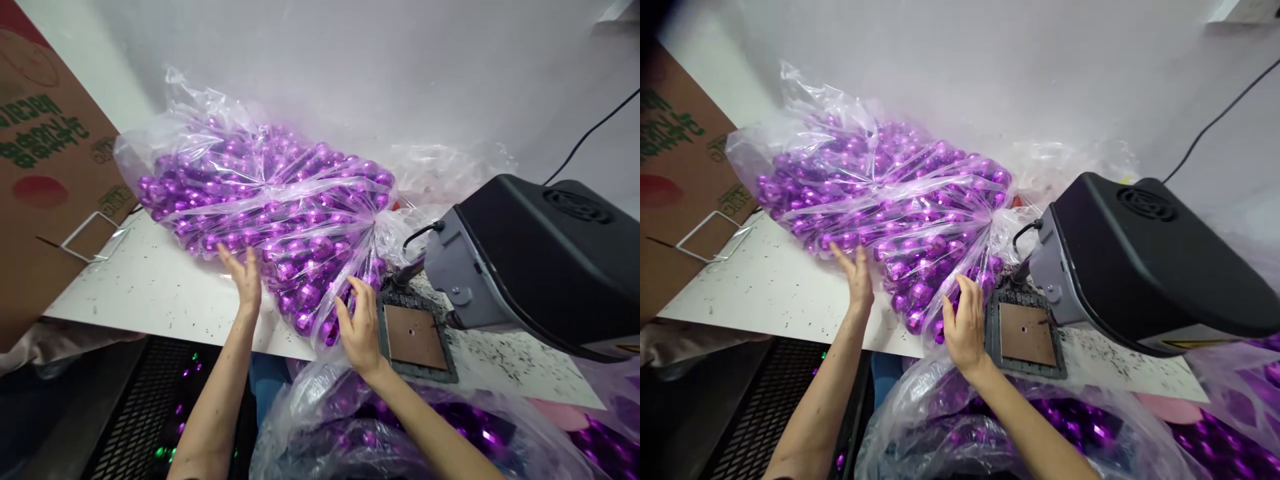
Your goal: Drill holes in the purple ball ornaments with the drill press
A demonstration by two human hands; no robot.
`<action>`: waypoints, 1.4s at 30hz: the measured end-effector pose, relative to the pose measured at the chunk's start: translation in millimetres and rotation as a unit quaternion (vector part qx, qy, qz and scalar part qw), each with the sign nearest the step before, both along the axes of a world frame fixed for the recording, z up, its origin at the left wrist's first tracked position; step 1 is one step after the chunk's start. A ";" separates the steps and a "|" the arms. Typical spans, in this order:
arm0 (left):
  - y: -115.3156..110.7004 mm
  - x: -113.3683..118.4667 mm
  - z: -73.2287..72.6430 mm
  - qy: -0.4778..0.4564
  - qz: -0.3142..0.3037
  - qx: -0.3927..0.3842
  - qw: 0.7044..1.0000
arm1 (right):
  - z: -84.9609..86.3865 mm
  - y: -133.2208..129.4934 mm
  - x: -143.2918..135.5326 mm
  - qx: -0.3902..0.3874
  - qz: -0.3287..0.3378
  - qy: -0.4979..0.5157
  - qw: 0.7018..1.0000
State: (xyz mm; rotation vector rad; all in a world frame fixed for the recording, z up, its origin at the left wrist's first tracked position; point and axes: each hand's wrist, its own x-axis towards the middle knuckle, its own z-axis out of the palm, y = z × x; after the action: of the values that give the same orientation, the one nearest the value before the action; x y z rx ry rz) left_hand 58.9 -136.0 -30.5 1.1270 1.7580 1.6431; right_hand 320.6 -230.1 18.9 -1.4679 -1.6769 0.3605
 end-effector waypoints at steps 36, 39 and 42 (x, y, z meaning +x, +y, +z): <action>-18.5 105.4 48.2 0.545 -0.041 0.024 0.837 | -80.2 -55.4 21.5 -0.069 0.137 -0.145 0.978; -18.8 109.0 50.1 0.552 -0.028 -0.013 0.834 | -77.7 -55.9 22.8 -0.078 0.156 -0.136 0.975; -35.5 127.4 51.0 0.549 0.006 -0.004 0.836 | -67.2 -67.3 36.9 -0.079 0.176 -0.124 0.973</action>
State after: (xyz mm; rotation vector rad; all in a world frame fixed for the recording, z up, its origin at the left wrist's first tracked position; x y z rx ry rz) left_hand 186.3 -171.4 20.4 2.3350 2.3532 0.9587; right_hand 357.4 -297.4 -48.4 -1.3687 -2.1609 0.5292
